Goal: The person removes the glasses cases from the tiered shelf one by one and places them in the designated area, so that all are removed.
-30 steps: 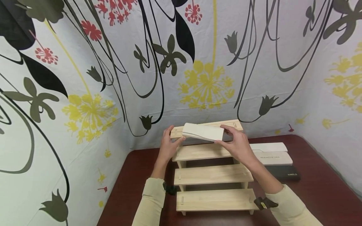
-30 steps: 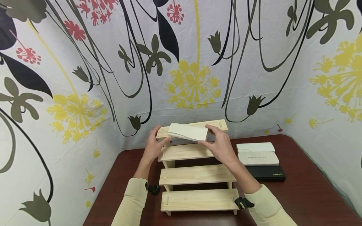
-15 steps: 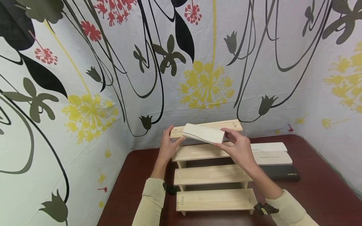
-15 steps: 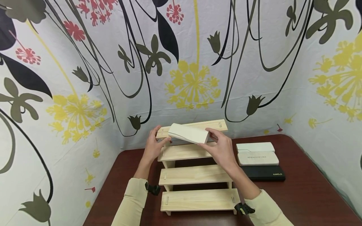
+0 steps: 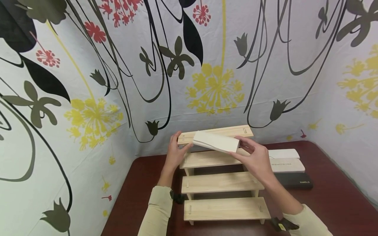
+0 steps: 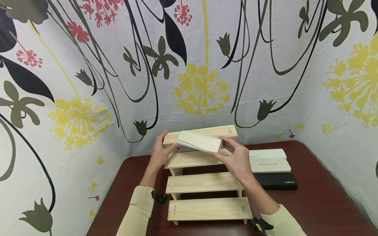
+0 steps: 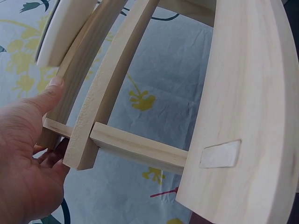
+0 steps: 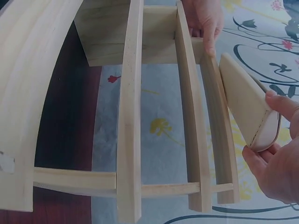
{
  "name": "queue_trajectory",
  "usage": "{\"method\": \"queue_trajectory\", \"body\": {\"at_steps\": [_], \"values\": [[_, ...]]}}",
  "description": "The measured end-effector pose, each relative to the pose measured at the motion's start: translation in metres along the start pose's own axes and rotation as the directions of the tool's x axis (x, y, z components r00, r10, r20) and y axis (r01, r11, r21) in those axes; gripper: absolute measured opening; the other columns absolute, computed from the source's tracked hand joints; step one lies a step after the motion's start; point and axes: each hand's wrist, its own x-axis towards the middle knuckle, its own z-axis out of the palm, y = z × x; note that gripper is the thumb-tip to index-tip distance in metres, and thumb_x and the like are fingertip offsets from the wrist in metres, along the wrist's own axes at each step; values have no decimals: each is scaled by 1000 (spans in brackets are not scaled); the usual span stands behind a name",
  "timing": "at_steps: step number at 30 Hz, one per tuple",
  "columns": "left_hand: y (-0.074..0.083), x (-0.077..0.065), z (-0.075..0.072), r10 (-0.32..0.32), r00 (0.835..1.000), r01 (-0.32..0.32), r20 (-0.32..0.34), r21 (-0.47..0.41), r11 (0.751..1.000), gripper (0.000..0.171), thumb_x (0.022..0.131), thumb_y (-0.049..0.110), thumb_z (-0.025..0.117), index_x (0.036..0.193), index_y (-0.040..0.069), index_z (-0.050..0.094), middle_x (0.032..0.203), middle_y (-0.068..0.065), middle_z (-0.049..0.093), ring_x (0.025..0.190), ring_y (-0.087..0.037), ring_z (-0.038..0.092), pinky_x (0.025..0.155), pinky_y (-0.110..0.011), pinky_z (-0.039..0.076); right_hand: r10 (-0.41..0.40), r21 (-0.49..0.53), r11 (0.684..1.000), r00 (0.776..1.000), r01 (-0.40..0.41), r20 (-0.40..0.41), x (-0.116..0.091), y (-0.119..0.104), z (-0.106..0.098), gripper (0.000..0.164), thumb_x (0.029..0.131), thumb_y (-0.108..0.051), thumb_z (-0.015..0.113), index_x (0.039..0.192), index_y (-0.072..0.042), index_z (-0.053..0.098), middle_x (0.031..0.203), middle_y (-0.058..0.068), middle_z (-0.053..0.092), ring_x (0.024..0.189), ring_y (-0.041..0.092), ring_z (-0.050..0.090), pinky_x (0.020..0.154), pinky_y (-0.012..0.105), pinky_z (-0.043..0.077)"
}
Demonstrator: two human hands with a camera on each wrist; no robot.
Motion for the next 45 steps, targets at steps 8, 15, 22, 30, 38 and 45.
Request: {"method": "queue_trajectory", "body": {"at_steps": [8, 15, 22, 30, 38, 45], "values": [[0, -1, 0, -2, 1000, 2, -2, -4, 1000, 85, 95, 27, 84, 163, 2, 38, 163, -21, 39, 147, -40, 43, 116, -60, 40, 38, -6, 999, 999, -38, 16, -8, -2, -13, 58, 80, -2, 94, 134, -1, 71, 131, 17, 72, 120, 26, 70, 92, 25, 57], [0, -1, 0, -5, 1000, 5, -1, -3, 1000, 86, 95, 25, 84, 163, 3, 37, 164, -20, 38, 148, -40, 43, 117, -59, 39, 8, -21, 1000, 999, -7, 40, -15, 4, -25, 60, 81, 0, 92, 137, 1, 69, 136, 18, 69, 119, -2, 65, 97, 27, 55], [0, 0, 1, 0, 1000, 0, -8, -1, 1000, 85, 95, 25, 85, 162, 2, 38, 163, -20, 39, 148, -40, 42, 117, -60, 39, -5, -62, 998, 999, 7, 39, -21, 4, -36, 60, 82, -2, 92, 137, -2, 70, 134, 17, 71, 117, -5, 65, 98, 22, 54], [-2, 0, 1, 12, 1000, -12, -11, -9, 1000, 83, 96, 24, 83, 162, 1, 38, 162, -22, 39, 149, -41, 41, 117, -62, 38, -8, -51, 999, 1000, 10, 24, -26, 6, -47, 60, 80, -1, 93, 136, -5, 72, 132, 16, 72, 118, -1, 67, 97, 21, 54], [-2, 0, 0, 16, 1000, -16, -1, -14, 1000, 83, 97, 25, 83, 162, 2, 38, 163, -21, 38, 149, -40, 40, 118, -61, 38, -9, -42, 999, 1000, 9, 8, -33, 9, -63, 62, 76, 4, 94, 134, -6, 73, 130, 10, 73, 116, 0, 69, 89, 18, 56], [-1, 0, 1, 3, 1000, -3, 0, -17, 1000, 84, 96, 25, 83, 163, 6, 38, 164, -19, 38, 151, -37, 39, 119, -59, 37, -21, -45, 999, 1000, 22, 18, -40, 14, -74, 65, 74, 8, 94, 134, -2, 71, 130, 12, 73, 117, 2, 69, 92, 19, 55]]}}
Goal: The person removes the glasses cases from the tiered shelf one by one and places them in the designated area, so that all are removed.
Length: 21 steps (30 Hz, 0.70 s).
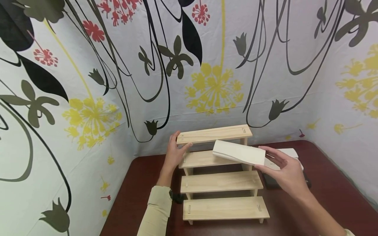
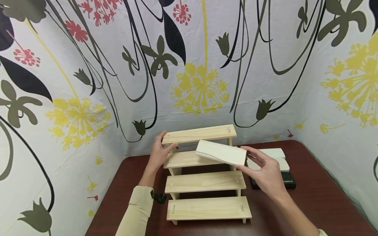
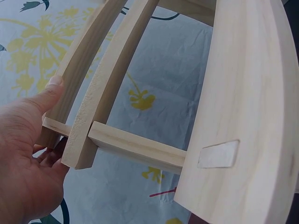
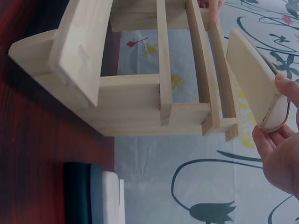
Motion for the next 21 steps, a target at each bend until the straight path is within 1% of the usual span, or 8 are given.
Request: {"method": "queue_trajectory", "body": {"at_steps": [7, 14, 18, 21], "values": [[0, 0, -1, -4, 1000, 4, 4, 1, 1000, 84, 96, 26, 83, 163, 6, 38, 164, -18, 37, 151, -37, 39, 119, -59, 37, 16, -45, 999, 1000, -16, -3, -10, 5, -12, 66, 74, 7, 94, 135, -4, 72, 131, 6, 73, 117, 1, 69, 94, 17, 54], [-1, -1, -1, -3, 1000, 3, 6, -13, 1000, 84, 96, 28, 83, 164, 8, 38, 165, -18, 37, 151, -36, 38, 119, -59, 37, 17, -72, 997, 1000, -17, -4, -18, 15, -27, 68, 73, 13, 92, 136, -2, 70, 132, 9, 72, 118, 3, 69, 96, 18, 54], [-2, 0, 0, 1, 1000, -1, 5, -9, 1000, 84, 96, 26, 83, 164, 5, 37, 164, -19, 38, 150, -37, 40, 119, -59, 37, 19, -88, 996, 1000, -20, -13, -25, 19, -36, 69, 73, 13, 92, 137, -1, 70, 132, 2, 73, 117, 1, 69, 93, 15, 53], [-1, 0, 0, 3, 1000, -3, 4, -5, 1000, 84, 97, 26, 83, 164, 4, 37, 163, -19, 38, 150, -38, 40, 119, -59, 38, 25, -104, 994, 1000, -27, -15, -30, 23, -42, 69, 73, 11, 93, 137, -1, 70, 131, -1, 73, 115, 0, 70, 92, 13, 53]]}}
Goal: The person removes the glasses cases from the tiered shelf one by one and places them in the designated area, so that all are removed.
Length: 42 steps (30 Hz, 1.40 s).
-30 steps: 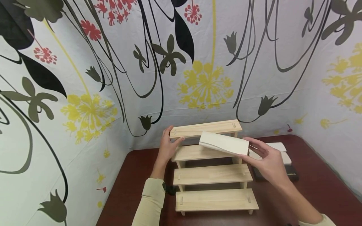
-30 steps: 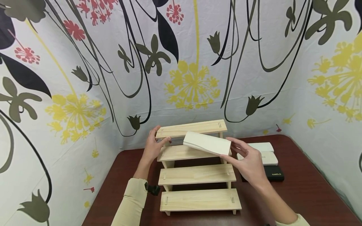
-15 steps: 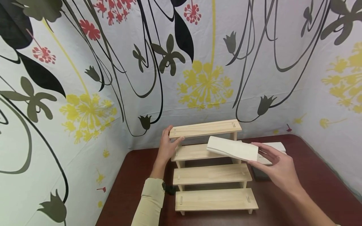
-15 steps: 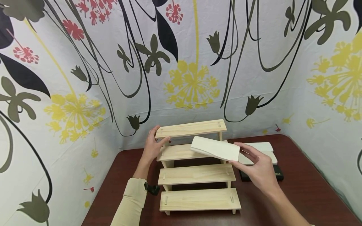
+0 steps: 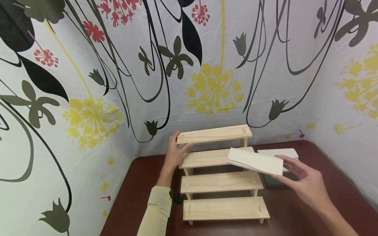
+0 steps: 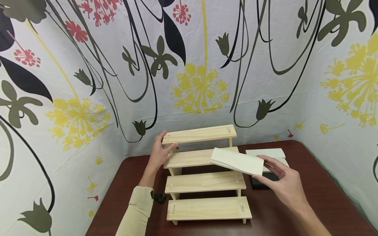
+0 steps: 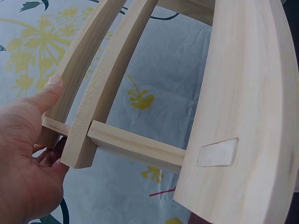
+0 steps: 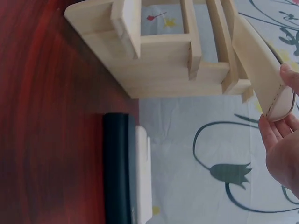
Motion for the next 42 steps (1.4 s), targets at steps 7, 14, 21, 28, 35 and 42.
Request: {"method": "queue_trajectory", "body": {"at_steps": [7, 14, 21, 28, 35, 42], "values": [[1, -1, -1, 1, 1000, -1, -4, -3, 1000, 84, 96, 27, 83, 163, 4, 37, 163, -18, 39, 151, -37, 38, 119, -59, 36, 66, -30, 997, 998, -66, 1, -10, 11, -14, 65, 77, 8, 93, 137, -2, 70, 132, 0, 74, 119, -3, 67, 94, 13, 51], [1, -1, -1, 5, 1000, -5, 0, -2, 1000, 84, 96, 28, 83, 163, 5, 38, 164, -18, 38, 152, -37, 36, 119, -60, 36, 76, 13, 997, 997, -76, 10, -19, 22, -28, 66, 79, 16, 87, 140, 5, 65, 137, 5, 71, 124, 2, 65, 92, 15, 54], [1, -2, -1, 8, 1000, -8, -1, 2, 1000, 84, 96, 27, 83, 163, 4, 37, 163, -18, 38, 152, -37, 37, 120, -59, 36, 92, 47, 995, 996, -92, -2, -26, 27, -38, 67, 79, 18, 85, 141, 8, 62, 139, -1, 71, 126, 2, 64, 93, 13, 53], [1, -2, -1, 15, 1000, -14, -7, 6, 1000, 84, 96, 27, 83, 163, 4, 38, 163, -20, 39, 151, -38, 38, 119, -60, 37, 135, 79, 988, 991, -134, -4, -32, 30, -49, 69, 80, 18, 84, 144, 7, 61, 142, 4, 69, 130, 4, 62, 96, 16, 52], [0, -2, -1, 17, 1000, -17, -4, 3, 1000, 84, 96, 28, 83, 163, 3, 37, 163, -19, 38, 151, -38, 38, 119, -61, 37, 125, 203, 971, 992, -123, 2, -36, 36, -57, 69, 80, 25, 79, 145, 13, 56, 143, 10, 67, 132, 7, 61, 95, 19, 54], [-1, -2, -1, 22, 1000, -22, 0, -4, 1000, 86, 96, 30, 83, 163, 2, 37, 163, -19, 38, 151, -39, 37, 118, -62, 37, 108, 270, 957, 994, -107, 13, -40, 43, -66, 69, 82, 28, 75, 146, 15, 53, 147, 12, 64, 135, 10, 60, 97, 20, 53]]}}
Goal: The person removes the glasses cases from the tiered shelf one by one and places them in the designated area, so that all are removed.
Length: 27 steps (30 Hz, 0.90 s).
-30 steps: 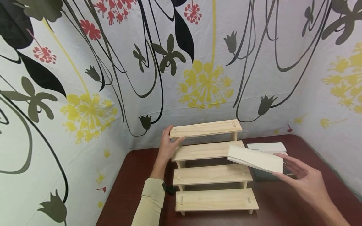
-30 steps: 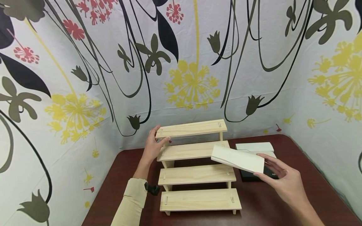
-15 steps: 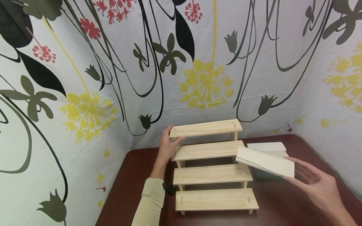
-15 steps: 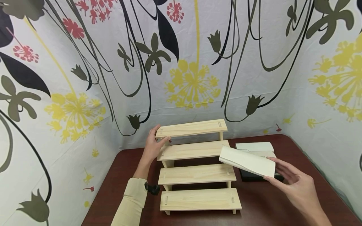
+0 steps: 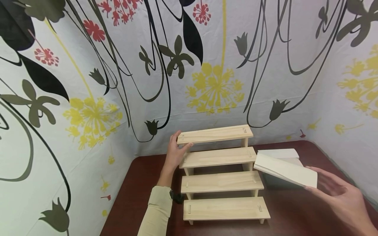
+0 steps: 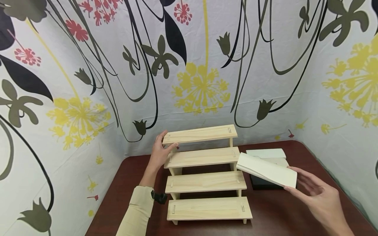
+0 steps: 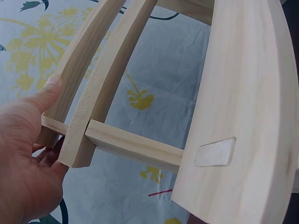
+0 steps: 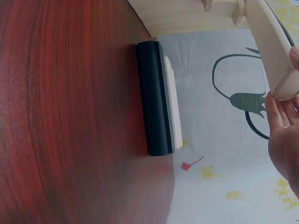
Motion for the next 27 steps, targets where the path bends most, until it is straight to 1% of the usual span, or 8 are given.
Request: {"method": "queue_trajectory", "body": {"at_steps": [4, 7, 9, 12, 14, 18, 20, 27], "values": [[0, 0, 0, 2, 1000, -2, -4, 7, 1000, 86, 96, 29, 83, 163, 2, 37, 164, -19, 38, 152, -39, 36, 118, -63, 36, -20, 98, 995, 1000, 19, 14, -2, 3, -5, 67, 81, 32, 71, 144, 21, 50, 146, 14, 64, 135, 13, 61, 99, 21, 52], [0, 0, 1, -1, 1000, 1, -5, 11, 1000, 86, 96, 29, 83, 163, 2, 37, 164, -19, 38, 152, -39, 36, 119, -62, 35, -27, 127, 992, 1000, 26, 10, -4, 4, -8, 66, 81, 34, 69, 143, 23, 49, 146, 14, 65, 134, 13, 61, 99, 21, 53], [1, 0, 1, -9, 1000, 9, -4, 11, 1000, 86, 96, 30, 83, 163, 3, 37, 164, -19, 37, 153, -38, 35, 119, -61, 35, -14, 77, 997, 1000, 14, 0, -5, 4, -9, 66, 81, 32, 71, 143, 21, 51, 144, 12, 66, 132, 11, 62, 97, 20, 53], [1, 0, 1, -13, 1000, 13, -6, 6, 1000, 86, 96, 30, 84, 163, 4, 38, 164, -18, 38, 152, -37, 37, 120, -61, 35, 11, -45, 999, 1000, -11, -8, -7, 5, -9, 66, 82, 26, 76, 143, 17, 54, 142, 7, 68, 129, 6, 63, 96, 18, 53], [1, 0, 0, -14, 1000, 14, -7, 5, 1000, 86, 95, 30, 84, 163, 4, 37, 163, -18, 39, 152, -37, 37, 120, -60, 35, 28, -158, 987, 999, -31, -18, -10, 6, -8, 65, 83, 21, 80, 144, 13, 57, 140, 0, 70, 126, 2, 64, 94, 15, 53], [0, 0, 0, -12, 1000, 12, -8, 5, 1000, 86, 96, 28, 84, 163, 4, 37, 163, -18, 39, 151, -37, 38, 119, -61, 36, 75, -277, 958, 997, -79, -25, -15, 12, -8, 65, 85, 12, 84, 144, 6, 60, 135, -13, 71, 119, -5, 65, 89, 12, 53], [1, 0, 0, -16, 1000, 16, -6, 9, 1000, 85, 96, 29, 83, 163, 4, 37, 164, -18, 39, 152, -37, 37, 119, -60, 36, 104, -303, 947, 994, -106, -25, -17, 16, -9, 64, 85, 8, 86, 145, 3, 61, 133, -19, 71, 116, -9, 65, 87, 11, 54], [2, -1, 0, -15, 1000, 15, 1, 13, 1000, 86, 97, 30, 83, 164, 4, 36, 165, -17, 37, 153, -37, 35, 119, -61, 37, 181, -321, 930, 983, -178, -22, -22, 24, -14, 61, 89, 0, 86, 145, -1, 63, 129, -28, 69, 109, -14, 64, 81, 10, 54]]}}
